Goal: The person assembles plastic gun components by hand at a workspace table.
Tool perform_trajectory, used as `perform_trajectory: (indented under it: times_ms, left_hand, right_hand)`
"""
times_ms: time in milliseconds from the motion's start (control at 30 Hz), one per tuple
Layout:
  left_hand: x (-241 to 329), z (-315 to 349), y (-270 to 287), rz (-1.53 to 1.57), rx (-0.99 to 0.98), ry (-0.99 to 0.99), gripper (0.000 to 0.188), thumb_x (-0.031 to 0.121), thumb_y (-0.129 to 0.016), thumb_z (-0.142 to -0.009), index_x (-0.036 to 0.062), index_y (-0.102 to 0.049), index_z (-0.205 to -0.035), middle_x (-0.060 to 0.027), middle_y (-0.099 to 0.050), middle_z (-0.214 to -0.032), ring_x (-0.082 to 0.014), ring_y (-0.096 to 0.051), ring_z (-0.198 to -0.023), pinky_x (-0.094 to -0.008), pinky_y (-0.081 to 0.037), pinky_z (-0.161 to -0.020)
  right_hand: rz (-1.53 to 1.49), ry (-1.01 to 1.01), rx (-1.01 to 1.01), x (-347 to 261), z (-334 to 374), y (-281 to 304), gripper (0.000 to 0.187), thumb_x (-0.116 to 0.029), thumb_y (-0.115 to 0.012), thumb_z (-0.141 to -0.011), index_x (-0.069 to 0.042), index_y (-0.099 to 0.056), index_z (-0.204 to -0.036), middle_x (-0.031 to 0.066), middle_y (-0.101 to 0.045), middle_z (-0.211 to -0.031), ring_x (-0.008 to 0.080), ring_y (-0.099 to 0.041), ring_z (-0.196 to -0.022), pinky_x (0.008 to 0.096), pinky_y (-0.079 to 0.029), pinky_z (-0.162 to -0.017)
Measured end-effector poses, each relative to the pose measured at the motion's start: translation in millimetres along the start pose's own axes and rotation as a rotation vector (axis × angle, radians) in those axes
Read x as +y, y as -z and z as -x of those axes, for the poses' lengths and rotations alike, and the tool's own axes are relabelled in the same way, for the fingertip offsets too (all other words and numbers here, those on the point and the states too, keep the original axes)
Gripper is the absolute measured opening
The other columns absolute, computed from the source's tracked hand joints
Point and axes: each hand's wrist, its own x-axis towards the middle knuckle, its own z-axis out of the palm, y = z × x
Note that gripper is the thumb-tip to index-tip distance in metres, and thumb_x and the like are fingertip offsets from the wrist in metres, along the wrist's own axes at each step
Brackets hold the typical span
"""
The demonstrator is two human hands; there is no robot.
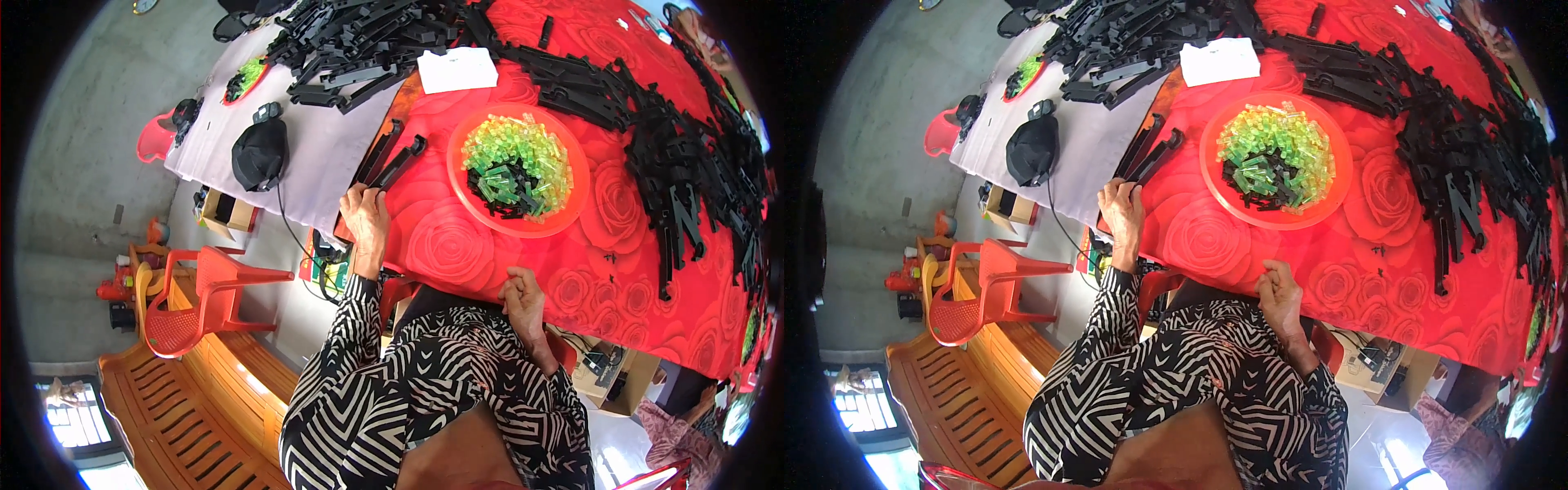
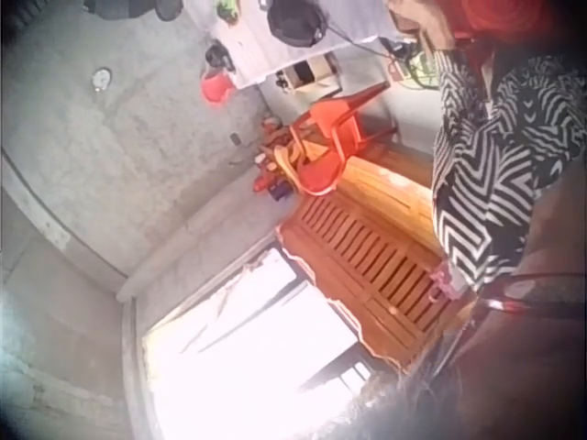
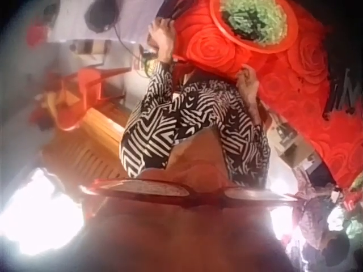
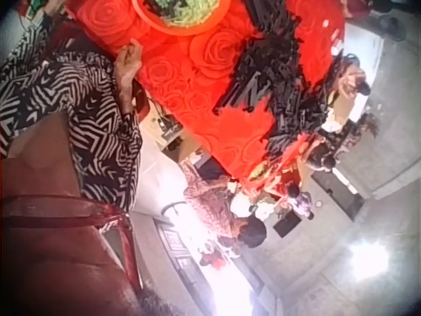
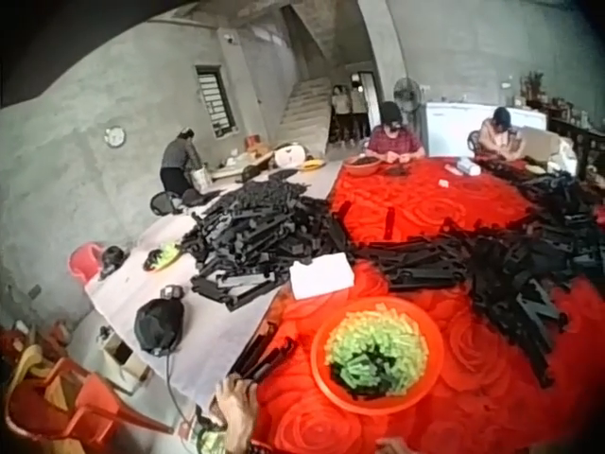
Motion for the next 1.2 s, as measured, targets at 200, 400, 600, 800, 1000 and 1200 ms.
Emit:
perform_trajectory:
  times_ms: [200,400,600,800,1000,1200]
  left_hand:
    - [9,-6,-34,-0.113,0.132,0.031,0.009,0.011,-0.07,-0.076,0.0057,-0.068,-0.082,-0.011,-0.06,-0.098,-0.0322,-0.051,-0.091,-0.0423,-0.041,-0.082]
    - [-4,6,-35,-0.231,0.067,0.094,0.035,0.013,-0.069,-0.075,0.0048,-0.056,-0.106,-0.0158,-0.054,-0.113,-0.0377,-0.048,-0.1,-0.0499,-0.039,-0.083]
    - [33,22,-19,-0.059,0.071,-0.068,0.034,0.016,-0.068,-0.079,0.0015,-0.055,-0.107,-0.0199,-0.054,-0.113,-0.0382,-0.051,-0.098,-0.0494,-0.039,-0.081]
    - [98,48,-21,0.391,-0.217,-0.166,0.012,0.014,-0.066,-0.085,0.0043,-0.059,-0.081,-0.0153,-0.06,-0.07,-0.035,-0.057,-0.067,-0.0439,-0.047,-0.061]
    - [105,55,-27,0.294,-0.385,-0.201,0.021,0.019,-0.065,-0.086,0.0046,-0.054,-0.074,-0.0174,-0.057,-0.065,-0.0367,-0.057,-0.061,-0.0466,-0.046,-0.056]
    - [101,57,-28,0.309,-0.347,-0.262,0.022,0.018,-0.065,-0.085,0.0044,-0.053,-0.073,-0.0163,-0.056,-0.066,-0.0361,-0.056,-0.061,-0.0458,-0.045,-0.057]
  right_hand:
    - [0.235,0.063,0.054,0,5,1,0.023,-0.003,-0.054,-0.091,0.003,-0.053,-0.113,0.0089,-0.058,-0.067,0.0127,-0.056,-0.057,0.0277,-0.045,-0.05]
    - [0.557,0.317,0.08,3,5,-9,0.026,-0.006,-0.06,-0.085,-0.002,-0.056,-0.111,0.0172,-0.06,-0.068,0.0319,-0.064,-0.06,0.0393,-0.05,-0.053]
    - [0.36,0.242,0.005,-10,0,7,0.023,-0.005,-0.058,-0.088,-0.002,-0.055,-0.11,0.0161,-0.06,-0.073,0.0279,-0.064,-0.068,0.0367,-0.05,-0.056]
    - [0.177,0.313,0.186,-50,-32,49,0.019,-0.003,-0.054,-0.091,-0.001,-0.055,-0.11,0.0031,-0.057,-0.07,0.0069,-0.052,-0.058,0.0237,-0.044,-0.051]
    - [0.064,0.253,0.403,-71,-75,110,0.014,-0.006,-0.05,-0.093,-0.002,-0.056,-0.105,0.0042,-0.059,-0.064,0.004,-0.046,-0.045,0.0201,-0.037,-0.042]
    - [0.664,0.276,0.693,-64,-84,156,0.027,-0.008,-0.06,-0.083,0.0,-0.053,-0.107,0.0165,-0.062,-0.076,0.0328,-0.061,-0.067,0.0396,-0.05,-0.059]
